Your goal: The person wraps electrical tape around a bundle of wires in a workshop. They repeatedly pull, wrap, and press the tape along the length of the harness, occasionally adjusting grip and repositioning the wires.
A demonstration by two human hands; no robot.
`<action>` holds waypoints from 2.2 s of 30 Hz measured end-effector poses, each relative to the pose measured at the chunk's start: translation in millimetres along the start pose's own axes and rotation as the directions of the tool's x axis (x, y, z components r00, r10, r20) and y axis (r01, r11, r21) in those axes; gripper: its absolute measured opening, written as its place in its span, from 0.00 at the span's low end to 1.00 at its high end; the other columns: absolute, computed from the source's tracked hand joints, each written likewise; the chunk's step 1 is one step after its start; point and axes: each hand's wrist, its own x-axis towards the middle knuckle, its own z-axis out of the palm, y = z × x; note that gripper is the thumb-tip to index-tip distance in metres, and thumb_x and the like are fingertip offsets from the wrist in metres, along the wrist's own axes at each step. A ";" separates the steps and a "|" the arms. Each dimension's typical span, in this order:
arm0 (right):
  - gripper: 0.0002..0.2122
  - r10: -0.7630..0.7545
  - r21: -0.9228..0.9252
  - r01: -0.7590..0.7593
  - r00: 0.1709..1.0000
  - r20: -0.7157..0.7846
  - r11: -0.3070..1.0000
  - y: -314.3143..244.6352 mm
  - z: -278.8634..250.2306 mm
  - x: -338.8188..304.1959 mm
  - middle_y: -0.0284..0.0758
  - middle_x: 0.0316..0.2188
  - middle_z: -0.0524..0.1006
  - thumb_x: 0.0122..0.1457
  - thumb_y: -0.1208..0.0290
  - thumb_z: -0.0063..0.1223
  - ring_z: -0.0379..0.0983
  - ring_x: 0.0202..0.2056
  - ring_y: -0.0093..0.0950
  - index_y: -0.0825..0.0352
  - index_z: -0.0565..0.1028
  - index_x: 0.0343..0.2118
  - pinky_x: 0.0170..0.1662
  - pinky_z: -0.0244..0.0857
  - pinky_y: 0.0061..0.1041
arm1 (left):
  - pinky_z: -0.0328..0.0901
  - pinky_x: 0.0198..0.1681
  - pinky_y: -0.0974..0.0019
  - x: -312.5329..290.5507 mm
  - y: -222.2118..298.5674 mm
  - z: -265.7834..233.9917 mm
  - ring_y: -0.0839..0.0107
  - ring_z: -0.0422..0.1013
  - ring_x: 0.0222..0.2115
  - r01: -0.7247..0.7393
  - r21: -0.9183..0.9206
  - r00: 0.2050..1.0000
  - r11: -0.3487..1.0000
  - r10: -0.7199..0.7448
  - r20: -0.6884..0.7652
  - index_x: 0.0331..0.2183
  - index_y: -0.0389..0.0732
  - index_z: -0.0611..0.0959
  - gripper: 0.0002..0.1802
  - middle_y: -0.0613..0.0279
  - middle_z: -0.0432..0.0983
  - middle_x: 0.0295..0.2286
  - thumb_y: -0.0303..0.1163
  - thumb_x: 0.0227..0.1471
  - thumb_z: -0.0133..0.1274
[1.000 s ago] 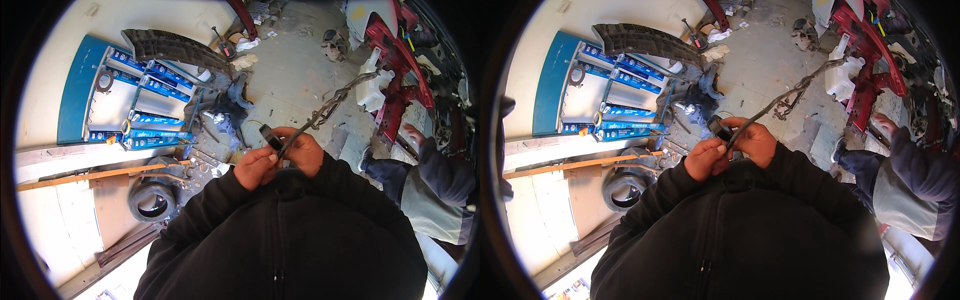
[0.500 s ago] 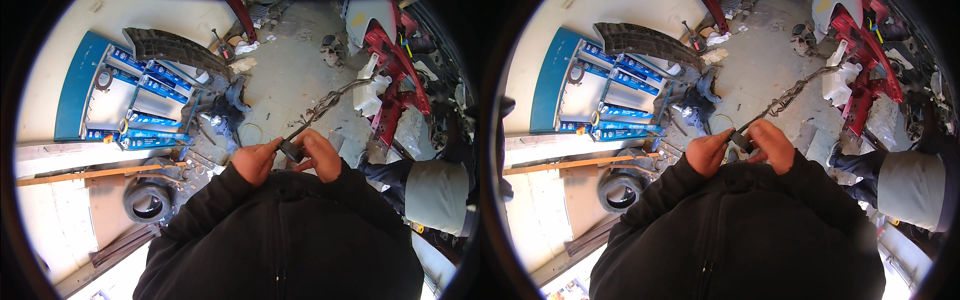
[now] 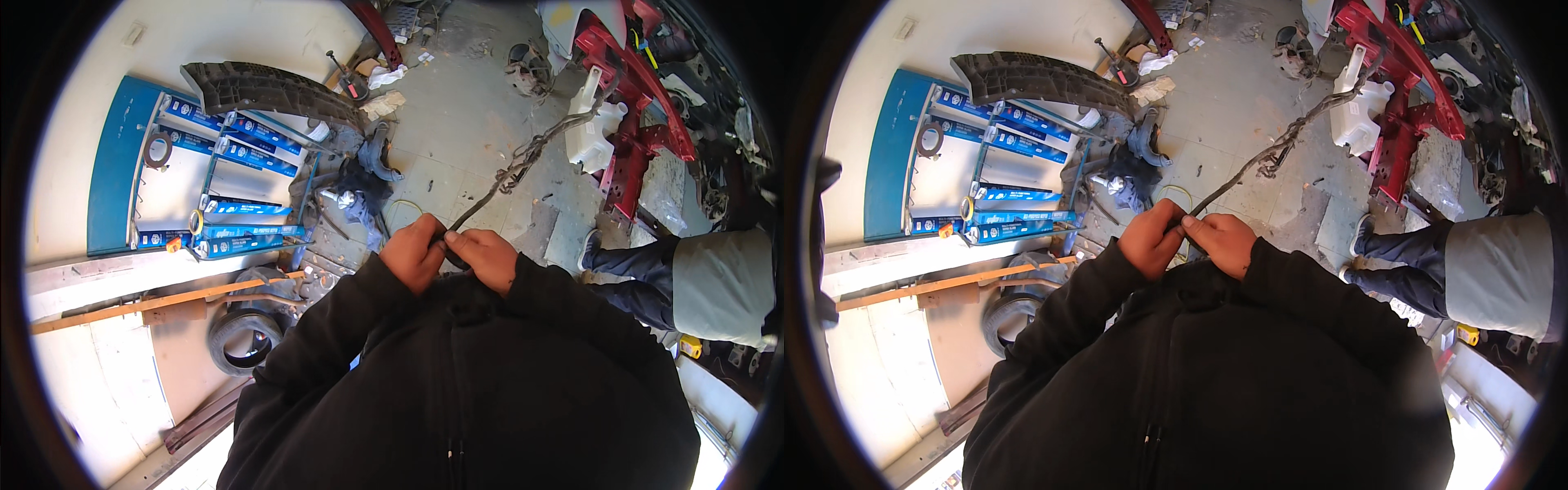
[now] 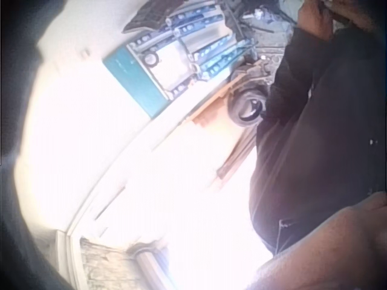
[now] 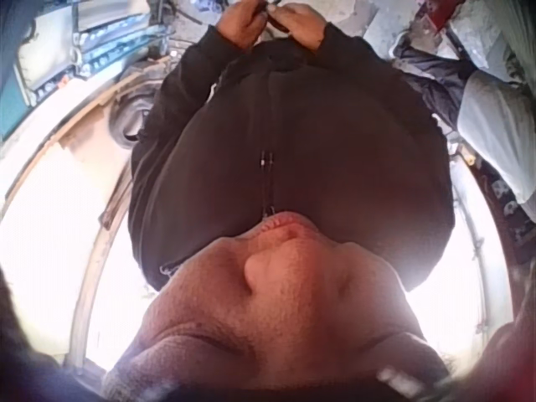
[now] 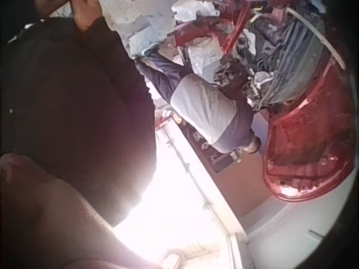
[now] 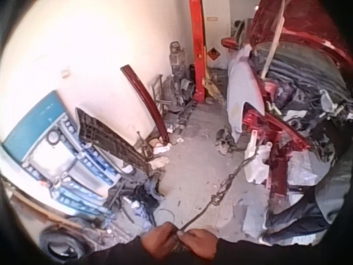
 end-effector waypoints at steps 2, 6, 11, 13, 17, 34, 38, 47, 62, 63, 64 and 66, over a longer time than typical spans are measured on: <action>0.20 -0.012 -0.005 0.012 1.000 0.018 1.000 0.9 1.6 0.5 0.35 0.29 0.80 0.70 0.55 0.57 0.75 0.32 0.24 0.73 0.80 0.37 0.38 0.69 0.29 | 0.67 0.32 0.48 -3.2 2.5 -2.0 0.40 0.74 0.30 -0.049 0.018 0.998 0.999 0.049 -0.034 0.39 0.34 0.77 0.06 0.44 0.78 0.29 0.25 0.60 0.56; 0.19 -0.009 0.081 0.003 0.997 0.078 0.997 1.6 -0.6 -1.2 0.33 0.38 0.81 0.72 0.56 0.55 0.75 0.39 0.23 0.72 0.80 0.43 0.42 0.70 0.28 | 0.68 0.32 0.52 -2.9 1.0 -11.9 0.43 0.74 0.29 -0.083 0.107 0.996 0.991 0.085 -0.009 0.37 0.35 0.77 0.07 0.47 0.77 0.28 0.26 0.60 0.59; 0.18 0.019 0.102 -0.032 0.991 0.134 0.994 2.1 -3.1 -4.9 0.30 0.43 0.81 0.73 0.57 0.55 0.75 0.42 0.21 0.68 0.79 0.51 0.45 0.70 0.25 | 0.67 0.30 0.56 -11.3 -3.4 -10.2 0.54 0.74 0.26 -0.022 0.030 1.000 0.999 0.022 -0.005 0.37 0.36 0.78 0.08 0.54 0.75 0.25 0.30 0.64 0.60; 0.18 0.034 0.115 -0.053 0.986 0.160 0.992 2.4 -2.8 -5.0 0.30 0.44 0.81 0.73 0.57 0.54 0.74 0.41 0.20 0.66 0.78 0.55 0.44 0.70 0.24 | 0.66 0.29 0.62 -20.0 -2.9 -5.3 0.65 0.71 0.24 0.139 -0.142 0.990 0.980 -0.138 0.020 0.38 0.36 0.78 0.09 0.61 0.74 0.25 0.32 0.67 0.58; 0.19 -0.037 0.214 -0.004 0.982 0.186 0.977 2.4 -1.9 -0.8 0.31 0.42 0.81 0.71 0.62 0.57 0.75 0.40 0.21 0.70 0.76 0.57 0.42 0.71 0.27 | 0.62 0.26 0.72 -30.6 -1.5 1.6 0.82 0.65 0.23 0.369 -0.578 0.925 0.727 -0.348 0.154 0.40 0.38 0.79 0.10 0.70 0.71 0.26 0.36 0.72 0.53; 0.20 -0.418 0.689 0.168 0.883 0.212 0.705 -9.5 -5.2 18.0 0.40 0.68 0.71 0.67 0.83 0.49 0.68 0.68 0.34 0.66 0.69 0.61 0.66 0.67 0.35 | 0.62 0.27 0.73 -24.8 -5.4 -8.9 0.80 0.68 0.23 0.487 -0.744 0.870 0.457 -0.332 0.365 0.47 0.37 0.84 0.12 0.69 0.76 0.28 0.34 0.70 0.54; 0.12 -0.045 0.209 0.013 0.988 0.149 0.978 -28.7 -26.6 -11.6 0.38 0.58 0.75 0.70 0.72 0.52 0.72 0.60 0.29 0.67 0.71 0.54 0.59 0.71 0.33 | 0.69 0.30 0.65 -22.1 -2.6 -2.4 0.70 0.76 0.26 0.237 -0.542 0.964 0.806 -0.263 0.029 0.49 0.35 0.84 0.13 0.63 0.79 0.29 0.29 0.66 0.56; 0.16 -0.362 -0.043 0.361 0.932 -0.029 0.932 -29.1 -21.5 -24.0 0.36 0.39 0.76 0.67 0.60 0.64 0.74 0.43 0.26 0.72 0.79 0.41 0.47 0.68 0.29 | 0.72 0.33 0.52 -9.0 16.2 -4.2 0.45 0.78 0.32 -0.090 0.244 0.983 0.966 0.126 -0.135 0.46 0.36 0.83 0.13 0.48 0.80 0.33 0.24 0.57 0.61; 0.17 0.004 0.284 -0.034 0.994 0.106 0.958 3.3 -8.8 -13.6 0.31 0.36 0.81 0.71 0.57 0.55 0.74 0.39 0.21 0.71 0.81 0.43 0.45 0.68 0.25 | 0.67 0.32 0.46 -6.4 2.2 -5.3 0.38 0.74 0.32 -0.030 0.197 0.999 0.980 0.021 0.050 0.37 0.36 0.77 0.07 0.44 0.76 0.28 0.29 0.65 0.56; 0.17 0.029 0.348 -0.068 0.993 0.115 0.935 4.7 -8.9 -14.8 0.30 0.37 0.81 0.71 0.58 0.55 0.74 0.39 0.21 0.71 0.81 0.44 0.45 0.68 0.25 | 0.67 0.32 0.45 -7.3 1.7 -4.9 0.38 0.74 0.31 0.008 0.150 0.999 0.989 -0.016 0.051 0.37 0.36 0.77 0.08 0.43 0.77 0.29 0.31 0.66 0.56; 0.16 0.017 0.329 -0.058 0.992 0.128 0.942 5.6 -8.7 -14.6 0.30 0.38 0.81 0.71 0.59 0.56 0.73 0.39 0.20 0.70 0.81 0.45 0.45 0.68 0.25 | 0.67 0.32 0.45 -9.8 1.8 -4.4 0.38 0.75 0.30 0.040 0.098 0.998 0.994 -0.045 0.054 0.36 0.36 0.77 0.09 0.43 0.78 0.29 0.32 0.66 0.55; 0.16 0.004 0.297 -0.049 0.988 0.152 0.954 6.7 -8.7 -12.3 0.30 0.39 0.80 0.70 0.59 0.57 0.73 0.39 0.20 0.70 0.80 0.48 0.45 0.68 0.25 | 0.67 0.31 0.46 -16.2 2.6 -1.8 0.40 0.75 0.29 0.093 -0.017 0.994 0.996 -0.092 0.053 0.35 0.36 0.78 0.11 0.43 0.78 0.29 0.34 0.68 0.54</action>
